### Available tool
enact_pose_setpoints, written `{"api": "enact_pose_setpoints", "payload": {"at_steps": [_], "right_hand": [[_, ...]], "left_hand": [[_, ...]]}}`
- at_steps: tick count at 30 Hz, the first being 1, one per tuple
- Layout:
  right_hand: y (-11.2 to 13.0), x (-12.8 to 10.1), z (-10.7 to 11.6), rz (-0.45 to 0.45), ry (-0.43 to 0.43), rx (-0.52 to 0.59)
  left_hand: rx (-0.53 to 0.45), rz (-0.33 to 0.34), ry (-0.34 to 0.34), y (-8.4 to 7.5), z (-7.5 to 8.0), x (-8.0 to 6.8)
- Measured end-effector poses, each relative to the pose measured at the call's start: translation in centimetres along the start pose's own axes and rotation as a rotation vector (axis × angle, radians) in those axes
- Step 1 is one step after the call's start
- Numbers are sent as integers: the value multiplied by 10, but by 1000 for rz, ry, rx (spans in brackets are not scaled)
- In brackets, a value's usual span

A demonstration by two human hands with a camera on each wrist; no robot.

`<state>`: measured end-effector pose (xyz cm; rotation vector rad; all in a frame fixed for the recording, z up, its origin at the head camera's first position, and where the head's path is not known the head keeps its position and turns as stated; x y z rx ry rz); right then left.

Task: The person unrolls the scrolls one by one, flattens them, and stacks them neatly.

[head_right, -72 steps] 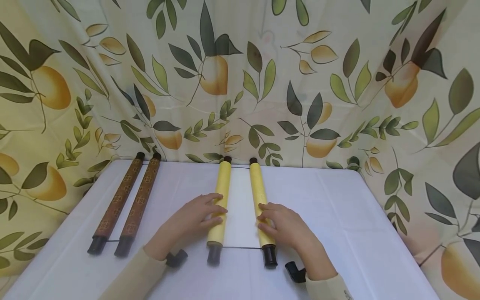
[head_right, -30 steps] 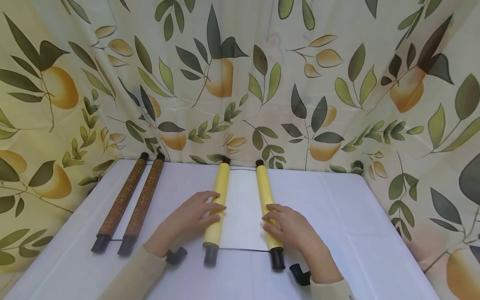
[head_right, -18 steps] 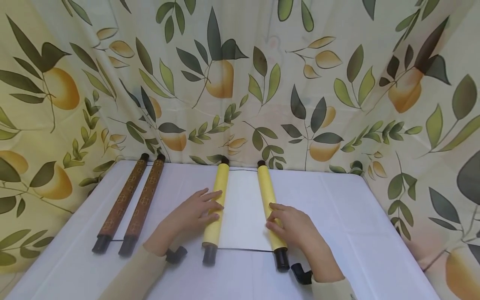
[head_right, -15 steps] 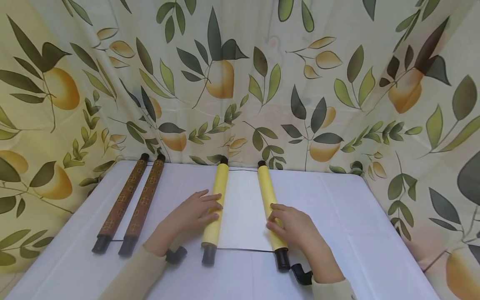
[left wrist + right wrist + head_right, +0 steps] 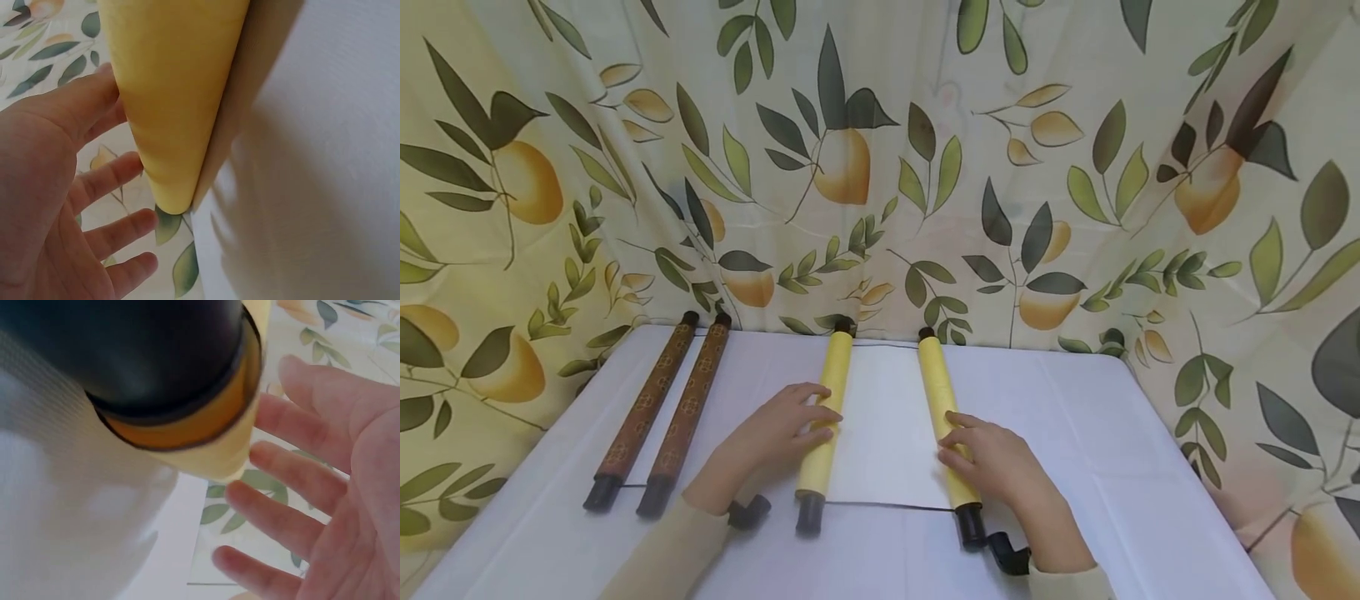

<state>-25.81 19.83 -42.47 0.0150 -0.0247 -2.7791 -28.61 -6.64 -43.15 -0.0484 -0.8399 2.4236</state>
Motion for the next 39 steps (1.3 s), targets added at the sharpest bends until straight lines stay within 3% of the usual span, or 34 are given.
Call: {"api": "enact_pose_setpoints", "payload": {"at_steps": [6, 12, 22, 29, 34, 39], "right_hand": [[-8, -8, -2, 18, 79, 74], [-9, -10, -3, 76, 114, 16], [-6, -14, 6, 224, -33, -178], [-6, -11, -2, 238, -17, -202], [-5, -13, 0, 259, -50, -245], [-9, -15, -1, 235, -4, -236]], "left_hand": [[45, -37, -2, -2, 3, 4], [59, 3, 2, 3, 6, 3], [107, -140, 40, -6, 5, -9], [88, -82, 42, 5, 9, -22], [102, -91, 42, 5, 11, -26], [111, -92, 73, 7, 9, -28]]}}
Point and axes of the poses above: each hand's wrist, its own x-axis towards the middle knuckle, its own z-axis out of the back of the hand, y = z × x, the point moved 9 cm from there along x, towards the middle knuckle, and after that the axes turned 15 degrees about -x, right-handed, at the moved point
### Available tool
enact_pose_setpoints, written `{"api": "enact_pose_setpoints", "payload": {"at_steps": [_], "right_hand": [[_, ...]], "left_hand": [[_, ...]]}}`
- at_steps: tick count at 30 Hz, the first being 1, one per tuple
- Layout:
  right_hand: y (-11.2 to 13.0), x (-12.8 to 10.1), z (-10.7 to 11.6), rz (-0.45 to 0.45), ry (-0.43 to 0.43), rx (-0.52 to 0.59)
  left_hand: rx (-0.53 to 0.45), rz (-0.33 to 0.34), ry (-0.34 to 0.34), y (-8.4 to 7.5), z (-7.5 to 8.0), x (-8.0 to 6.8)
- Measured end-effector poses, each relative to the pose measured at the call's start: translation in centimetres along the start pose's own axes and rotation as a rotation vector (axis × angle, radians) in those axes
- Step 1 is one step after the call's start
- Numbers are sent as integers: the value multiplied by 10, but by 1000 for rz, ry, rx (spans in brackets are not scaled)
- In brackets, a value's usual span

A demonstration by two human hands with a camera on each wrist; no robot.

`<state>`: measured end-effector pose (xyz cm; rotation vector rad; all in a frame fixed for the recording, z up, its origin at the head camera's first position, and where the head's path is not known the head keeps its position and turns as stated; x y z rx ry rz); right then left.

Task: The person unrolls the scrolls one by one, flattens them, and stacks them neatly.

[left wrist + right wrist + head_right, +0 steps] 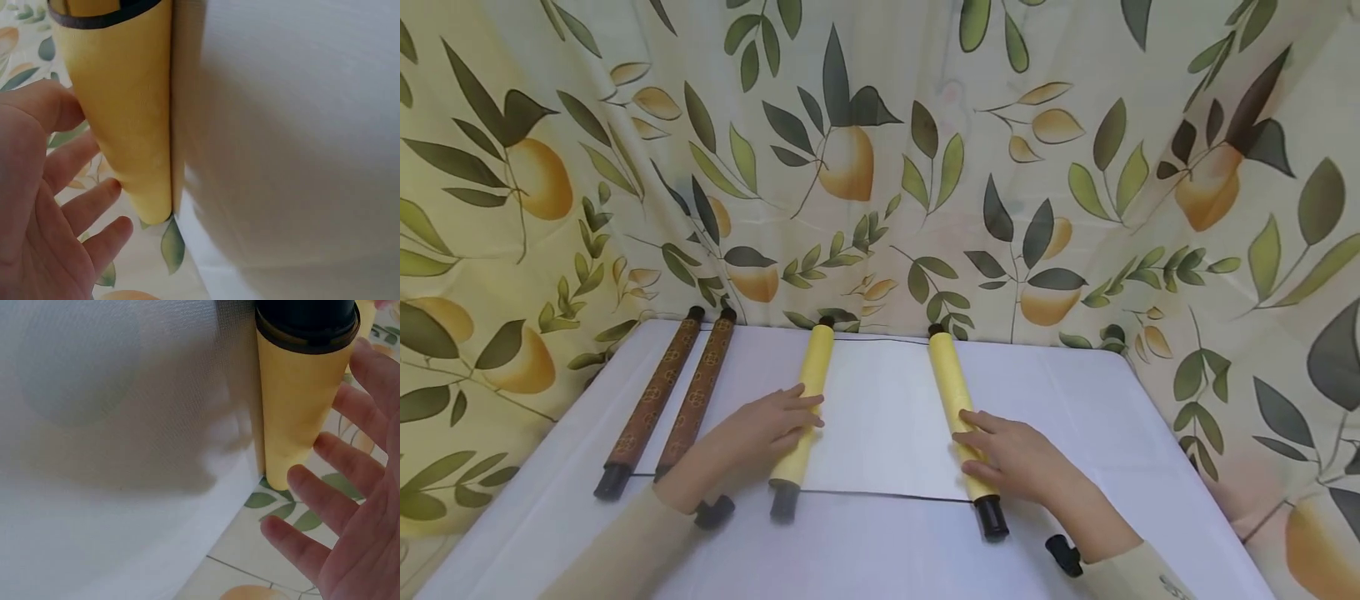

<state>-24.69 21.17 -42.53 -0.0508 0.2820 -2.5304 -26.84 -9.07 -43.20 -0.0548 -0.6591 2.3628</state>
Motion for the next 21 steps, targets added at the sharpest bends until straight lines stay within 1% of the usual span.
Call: {"api": "enact_pose_setpoints", "payload": {"at_steps": [3, 7, 11, 15, 18, 21], "right_hand": [[-2, 0, -1, -6, 13, 11], [-3, -2, 1, 2, -18, 7], [-6, -5, 2, -2, -39, 11], [-9, -7, -1, -21, -6, 24], [-10, -9, -4, -29, 1, 25], [-12, -11, -6, -40, -6, 21]], "left_hand": [[17, -1, 8, 4, -1, -1], [36, -27, -7, 7, 0, -3], [39, -55, -16, 7, 5, -4], [49, -49, -14, 11, 6, -7], [56, -37, -22, 15, 6, -10], [58, -56, -41, 12, 8, -13]]}}
Point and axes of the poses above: each hand's wrist, its own x-axis towards the middle knuckle, its own z-axis out of the back of the hand, y = z × x, the point moved 9 cm from there along x, towards the middle knuckle, and after that the axes turned 15 degrees about -x, right-handed, at the moved point
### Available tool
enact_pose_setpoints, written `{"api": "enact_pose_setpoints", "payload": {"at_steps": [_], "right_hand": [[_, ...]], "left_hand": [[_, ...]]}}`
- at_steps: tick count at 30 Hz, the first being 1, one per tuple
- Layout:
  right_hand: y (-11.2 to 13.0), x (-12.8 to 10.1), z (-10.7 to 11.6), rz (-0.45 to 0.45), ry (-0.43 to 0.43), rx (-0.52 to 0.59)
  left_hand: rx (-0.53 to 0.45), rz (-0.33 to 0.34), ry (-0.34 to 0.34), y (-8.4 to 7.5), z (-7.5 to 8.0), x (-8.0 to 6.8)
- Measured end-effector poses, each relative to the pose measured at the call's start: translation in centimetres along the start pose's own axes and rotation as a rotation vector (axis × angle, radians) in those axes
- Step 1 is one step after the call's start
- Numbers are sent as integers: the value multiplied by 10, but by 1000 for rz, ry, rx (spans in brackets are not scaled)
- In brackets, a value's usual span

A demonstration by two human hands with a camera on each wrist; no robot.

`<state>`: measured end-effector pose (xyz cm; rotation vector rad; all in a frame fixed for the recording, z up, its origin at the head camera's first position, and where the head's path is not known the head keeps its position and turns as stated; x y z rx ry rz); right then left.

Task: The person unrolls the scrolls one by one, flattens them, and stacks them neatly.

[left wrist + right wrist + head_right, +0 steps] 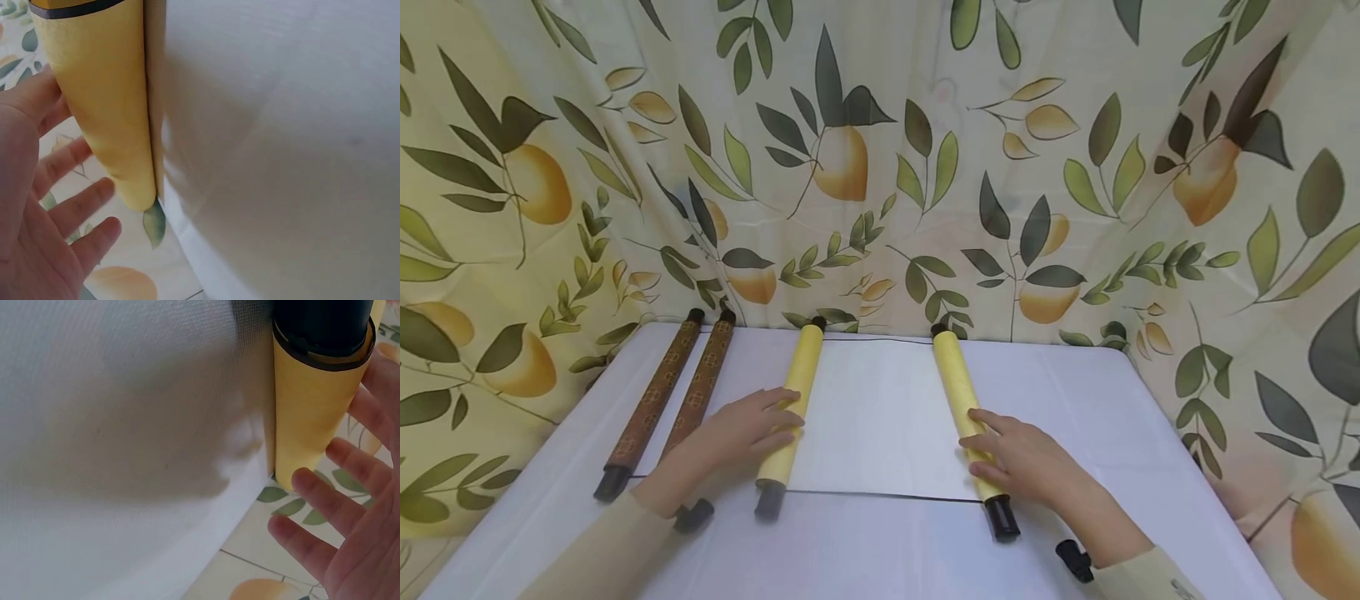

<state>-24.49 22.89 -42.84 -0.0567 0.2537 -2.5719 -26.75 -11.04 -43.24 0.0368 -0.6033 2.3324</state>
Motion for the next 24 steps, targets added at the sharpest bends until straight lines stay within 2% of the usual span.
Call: {"api": "enact_pose_setpoints", "payload": {"at_steps": [4, 7, 13, 20, 24], "right_hand": [[-3, -3, 0, -5, -6, 3], [-4, -4, -1, -6, 6, 9], [-11, -4, -2, -38, 43, -17], [-10, -6, 1, -12, 0, -27], [-9, -6, 2, 2, -5, -51]], "left_hand": [[11, -30, -8, -2, 2, -2], [27, -32, -1, 1, 0, -4], [53, -26, -33, 2, 3, -5], [54, 13, 11, 7, 0, -6], [50, -9, 8, 7, 0, -8]]}}
Point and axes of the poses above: each hand's wrist, its own x-axis towards the middle knuckle, its own z-axis out of the back of the hand, y = z × x, the point moved 9 cm from there along x, towards the middle knuckle, and after that the axes turned 15 degrees about -x, right-handed, at the moved point
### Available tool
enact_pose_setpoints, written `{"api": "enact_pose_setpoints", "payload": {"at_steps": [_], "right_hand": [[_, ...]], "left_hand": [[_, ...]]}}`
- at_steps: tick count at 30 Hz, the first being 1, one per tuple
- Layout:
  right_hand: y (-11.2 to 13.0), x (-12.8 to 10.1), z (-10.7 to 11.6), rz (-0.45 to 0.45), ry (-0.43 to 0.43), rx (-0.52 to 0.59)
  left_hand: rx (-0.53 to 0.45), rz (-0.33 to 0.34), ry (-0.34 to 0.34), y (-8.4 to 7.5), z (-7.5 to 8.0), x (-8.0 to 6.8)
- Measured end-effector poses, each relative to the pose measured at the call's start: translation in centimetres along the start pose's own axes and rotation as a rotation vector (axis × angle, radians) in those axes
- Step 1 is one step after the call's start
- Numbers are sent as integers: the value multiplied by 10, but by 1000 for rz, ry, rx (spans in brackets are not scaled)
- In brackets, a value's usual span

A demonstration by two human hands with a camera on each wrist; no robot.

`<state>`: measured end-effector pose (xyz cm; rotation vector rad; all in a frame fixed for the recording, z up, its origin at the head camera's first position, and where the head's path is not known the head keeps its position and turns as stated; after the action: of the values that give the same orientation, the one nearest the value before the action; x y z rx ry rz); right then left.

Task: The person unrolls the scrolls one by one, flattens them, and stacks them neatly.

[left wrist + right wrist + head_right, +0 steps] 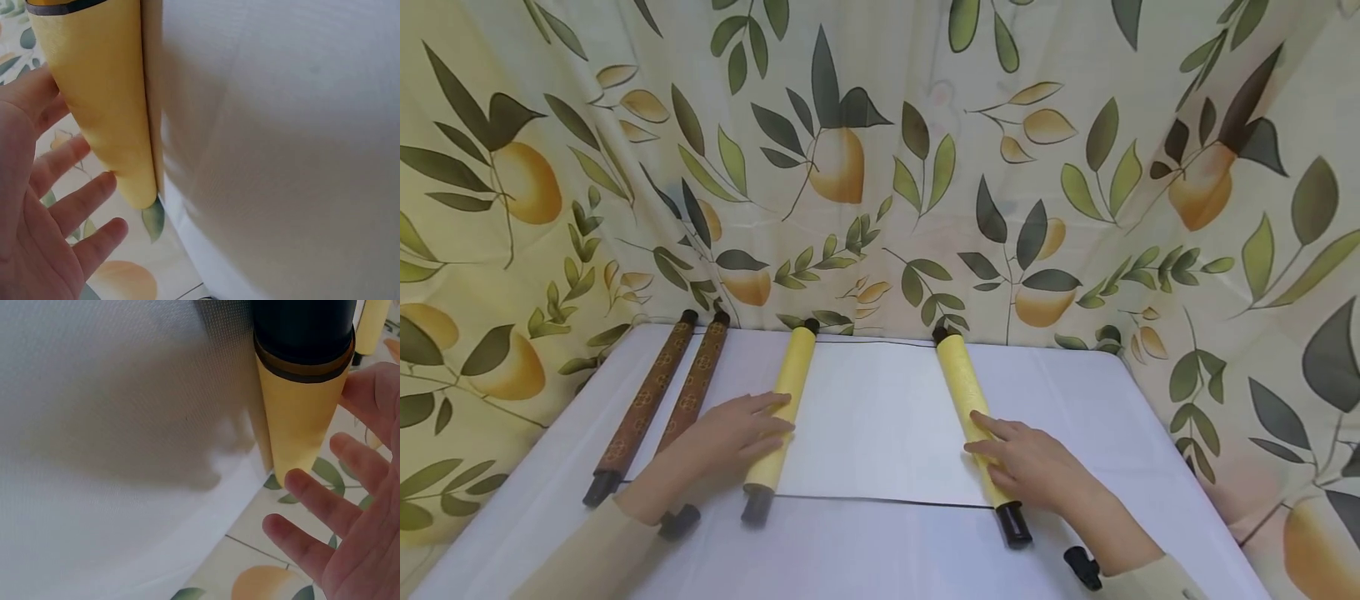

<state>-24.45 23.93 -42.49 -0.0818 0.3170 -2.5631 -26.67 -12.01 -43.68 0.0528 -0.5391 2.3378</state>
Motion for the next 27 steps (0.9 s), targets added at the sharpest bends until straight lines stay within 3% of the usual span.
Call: {"api": "enact_pose_setpoints", "payload": {"at_steps": [7, 20, 27], "right_hand": [[-3, 0, -2, -9, 12, 2], [-2, 2, -8, -13, 40, -29], [-5, 3, -10, -66, 58, -39]], "left_hand": [[-6, -45, -17, -3, 2, -1], [25, -42, -34, -1, 3, -4], [1, -34, -39, 4, 2, -9]]}}
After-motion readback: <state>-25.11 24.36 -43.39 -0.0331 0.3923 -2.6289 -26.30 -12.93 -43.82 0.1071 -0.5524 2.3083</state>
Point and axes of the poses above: each hand's wrist, its own x-axis towards the middle knuckle, its own z-axis out of the back of the hand, y = z × x, the point moved 9 cm from there along x, towards the middle knuckle, and after that the axes turned 15 degrees about -x, right-handed, at the moved point
